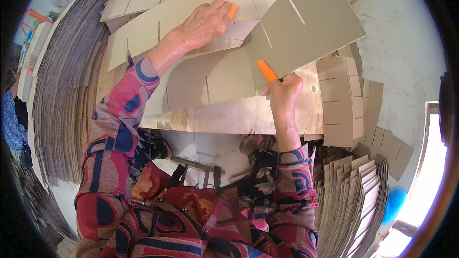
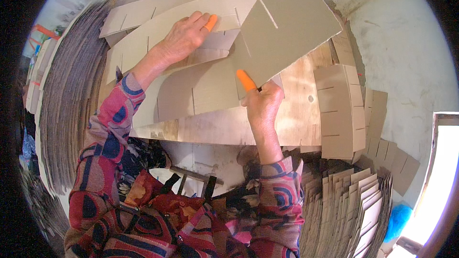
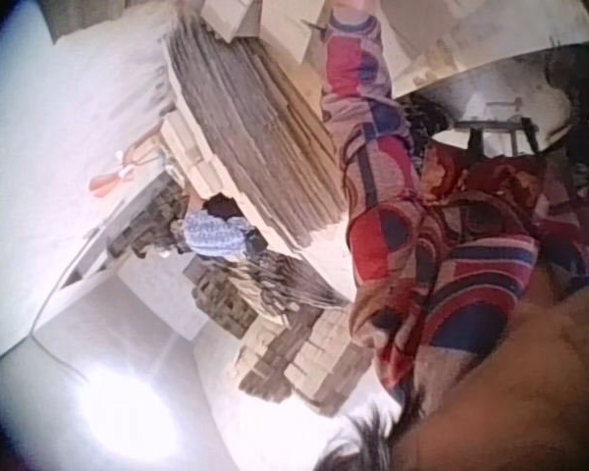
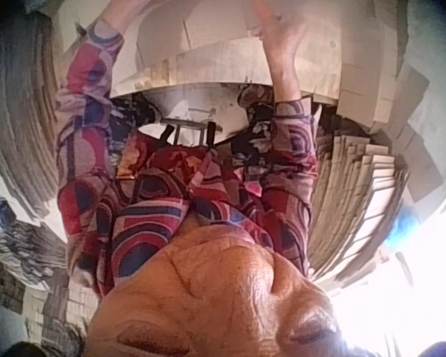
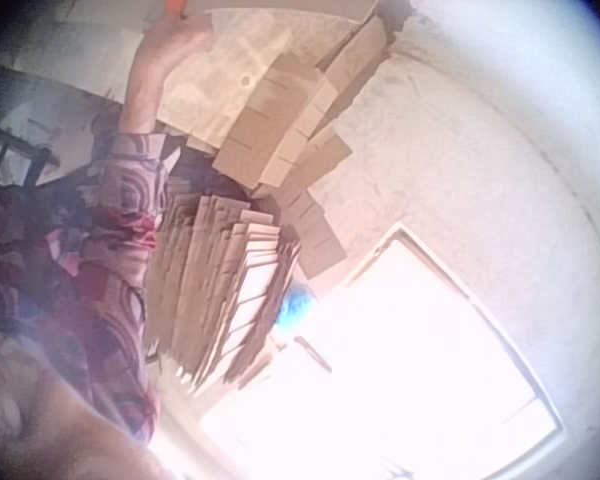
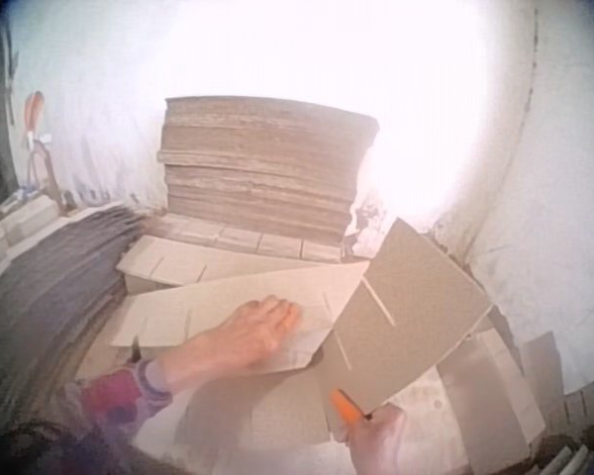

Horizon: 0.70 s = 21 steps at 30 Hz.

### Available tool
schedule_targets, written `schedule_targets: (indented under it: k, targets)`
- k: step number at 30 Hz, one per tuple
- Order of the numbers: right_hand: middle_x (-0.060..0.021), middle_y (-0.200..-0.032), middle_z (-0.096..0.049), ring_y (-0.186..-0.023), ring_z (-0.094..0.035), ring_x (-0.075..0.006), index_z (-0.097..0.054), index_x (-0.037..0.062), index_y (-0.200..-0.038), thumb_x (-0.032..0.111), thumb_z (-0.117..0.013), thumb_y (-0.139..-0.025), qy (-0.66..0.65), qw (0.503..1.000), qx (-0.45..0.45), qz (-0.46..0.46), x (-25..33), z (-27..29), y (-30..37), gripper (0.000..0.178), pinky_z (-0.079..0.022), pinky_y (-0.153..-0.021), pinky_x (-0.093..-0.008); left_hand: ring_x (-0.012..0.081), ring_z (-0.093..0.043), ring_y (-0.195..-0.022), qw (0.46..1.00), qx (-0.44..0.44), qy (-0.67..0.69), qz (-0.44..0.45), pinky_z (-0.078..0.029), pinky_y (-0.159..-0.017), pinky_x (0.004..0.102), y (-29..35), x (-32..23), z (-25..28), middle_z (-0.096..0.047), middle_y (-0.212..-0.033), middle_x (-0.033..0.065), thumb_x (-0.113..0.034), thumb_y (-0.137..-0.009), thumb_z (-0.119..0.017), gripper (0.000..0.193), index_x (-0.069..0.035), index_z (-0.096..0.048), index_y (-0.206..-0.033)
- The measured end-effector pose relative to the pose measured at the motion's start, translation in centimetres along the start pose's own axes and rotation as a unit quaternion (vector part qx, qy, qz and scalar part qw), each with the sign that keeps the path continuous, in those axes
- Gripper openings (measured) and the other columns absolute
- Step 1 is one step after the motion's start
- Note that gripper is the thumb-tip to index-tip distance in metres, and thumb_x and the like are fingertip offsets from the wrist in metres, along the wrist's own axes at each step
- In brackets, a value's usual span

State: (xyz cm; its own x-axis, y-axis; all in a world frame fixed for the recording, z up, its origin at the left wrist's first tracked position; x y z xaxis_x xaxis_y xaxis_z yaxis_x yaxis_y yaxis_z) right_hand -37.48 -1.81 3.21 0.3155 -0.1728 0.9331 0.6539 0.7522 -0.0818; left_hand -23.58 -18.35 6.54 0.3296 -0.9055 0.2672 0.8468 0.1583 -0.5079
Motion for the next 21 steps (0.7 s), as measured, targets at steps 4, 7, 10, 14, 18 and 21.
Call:
schedule_targets:
  k: [4, 7, 10, 14, 18, 21]
  targets:
    - [-0.0090, -0.047, -0.056, -0.040, -0.054, -0.0132, -0.065, -0.0072, -0.071, -0.013, -0.053, -0.066, 0.001, 1.000, 0.011, 0.017, 0.3, 0.1, -0.3, 0.015, -0.041, -0.037, -0.0282, 0.0210, -0.055, -0.091, 0.998, -0.028, 0.043, -0.044, -0.054, -0.070, 0.0286, -0.2, -1.7, 1.1, -0.057, -0.107, 0.0121, -0.006, -0.069, -0.060, 0.049, 0.008, -0.056, -0.116]
    - [-0.0099, -0.049, -0.057, -0.040, -0.055, -0.0145, -0.066, -0.0066, -0.077, -0.012, -0.054, -0.069, 0.018, 0.999, 0.022, 0.018, -0.5, 0.6, -0.7, 0.016, -0.041, -0.038, -0.0282, 0.0206, -0.056, -0.090, 0.995, -0.040, 0.035, -0.090, -0.054, -0.069, 0.0287, 0.0, -3.7, 1.9, -0.058, -0.106, 0.0131, -0.008, -0.069, -0.060, 0.049, 0.008, -0.056, -0.115]
    - [-0.0103, -0.052, -0.058, -0.041, -0.056, -0.0146, -0.065, -0.0060, -0.086, -0.009, -0.057, -0.074, 0.036, 0.999, 0.010, 0.029, 0.6, 1.0, -0.5, 0.015, -0.042, -0.040, -0.0279, 0.0202, -0.056, -0.091, 0.994, -0.048, 0.018, -0.101, -0.054, -0.067, 0.0273, 0.3, -4.3, 2.4, -0.058, -0.108, 0.0140, -0.009, -0.068, -0.060, 0.048, 0.009, -0.058, -0.113]
    - [-0.0104, -0.057, -0.061, -0.043, -0.057, -0.0136, -0.064, -0.0041, -0.090, -0.006, -0.061, -0.078, 0.111, 0.984, -0.055, 0.129, 5.5, 2.7, 0.5, 0.012, -0.043, -0.042, -0.0283, 0.0206, -0.057, -0.092, 0.992, -0.005, 0.020, -0.122, -0.054, -0.062, 0.0278, 0.3, -5.4, 2.7, -0.060, -0.106, 0.0150, -0.010, -0.067, -0.060, 0.041, 0.009, -0.062, -0.103]
    - [-0.0111, -0.059, -0.061, -0.045, -0.057, -0.0134, -0.064, -0.0029, -0.087, -0.006, -0.062, -0.078, 0.071, 0.987, -0.087, 0.117, 4.8, 3.3, 0.4, 0.009, -0.043, -0.042, -0.0303, 0.0214, -0.055, -0.089, 0.988, -0.038, 0.040, -0.147, -0.052, -0.058, 0.0292, 0.9, -9.1, 3.6, -0.061, -0.101, 0.0166, -0.010, -0.066, -0.060, 0.036, 0.010, -0.064, -0.095]
    - [-0.0116, -0.057, -0.060, -0.043, -0.056, -0.0135, -0.064, -0.0039, -0.084, -0.006, -0.063, -0.078, 0.133, 0.976, -0.102, 0.143, 3.4, 3.5, 0.0, 0.006, -0.041, -0.042, -0.0303, 0.0234, -0.054, -0.089, 0.987, -0.035, 0.078, -0.138, -0.050, -0.057, 0.0298, 2.1, -11.4, 4.0, -0.061, -0.101, 0.0178, -0.013, -0.064, -0.059, 0.041, 0.012, -0.062, -0.096]
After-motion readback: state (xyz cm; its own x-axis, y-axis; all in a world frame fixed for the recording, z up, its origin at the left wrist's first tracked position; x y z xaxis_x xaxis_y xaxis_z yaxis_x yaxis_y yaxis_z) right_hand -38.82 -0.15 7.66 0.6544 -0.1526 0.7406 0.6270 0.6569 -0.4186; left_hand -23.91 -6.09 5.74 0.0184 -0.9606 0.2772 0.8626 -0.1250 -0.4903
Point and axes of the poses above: each hand's wrist, its own y-axis away from the middle knuckle, its own z-axis out of the back of the hand, x = y × z, the point moved 6 cm from there along -y, towards the middle knuckle
